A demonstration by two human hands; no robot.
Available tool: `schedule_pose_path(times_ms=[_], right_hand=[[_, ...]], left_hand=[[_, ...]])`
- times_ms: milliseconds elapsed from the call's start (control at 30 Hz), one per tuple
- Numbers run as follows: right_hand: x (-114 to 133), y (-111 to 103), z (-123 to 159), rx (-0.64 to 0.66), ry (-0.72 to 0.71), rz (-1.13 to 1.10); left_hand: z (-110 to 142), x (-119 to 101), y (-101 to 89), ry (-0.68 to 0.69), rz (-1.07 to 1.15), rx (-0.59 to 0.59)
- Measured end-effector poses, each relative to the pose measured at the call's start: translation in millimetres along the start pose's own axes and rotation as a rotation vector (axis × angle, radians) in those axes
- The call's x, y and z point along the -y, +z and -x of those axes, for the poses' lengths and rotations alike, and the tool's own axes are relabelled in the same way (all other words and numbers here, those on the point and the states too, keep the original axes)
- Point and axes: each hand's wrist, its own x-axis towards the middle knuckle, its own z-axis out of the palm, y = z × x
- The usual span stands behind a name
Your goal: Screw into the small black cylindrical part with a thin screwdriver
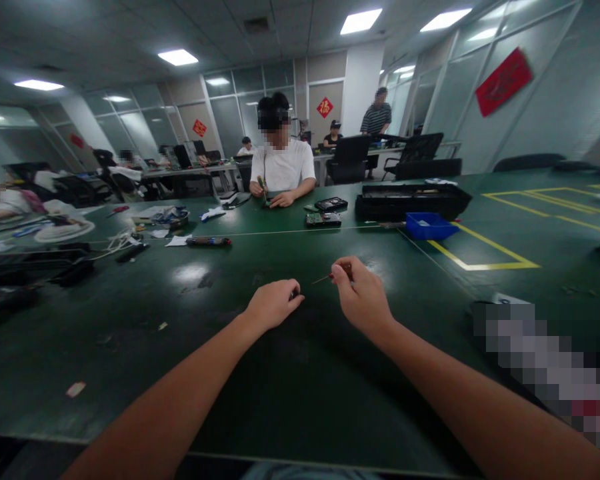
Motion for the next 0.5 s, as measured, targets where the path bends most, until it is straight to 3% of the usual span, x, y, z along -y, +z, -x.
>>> schedule_pose_path(times_ms=[100, 300, 367, 500], right_hand=[[0, 0, 0, 0.001, 0.002, -0.001], [-1, -1, 1, 0.028, 0.003, -0.010], [-1, -1, 1, 0.032, 0.005, -0.014], [-2, 0, 1, 0.040, 0.011, -0.014]], left_hand=[[-3, 12, -7.3, -0.100, 0.328, -0.073], [-9, 41, -41.1, -0.448, 1.269, -0.335], [-7, 53, -56.8, -0.522, 1.417, -0.419], [6, 88, -85.6, -0.593, 1.456, -0.591]])
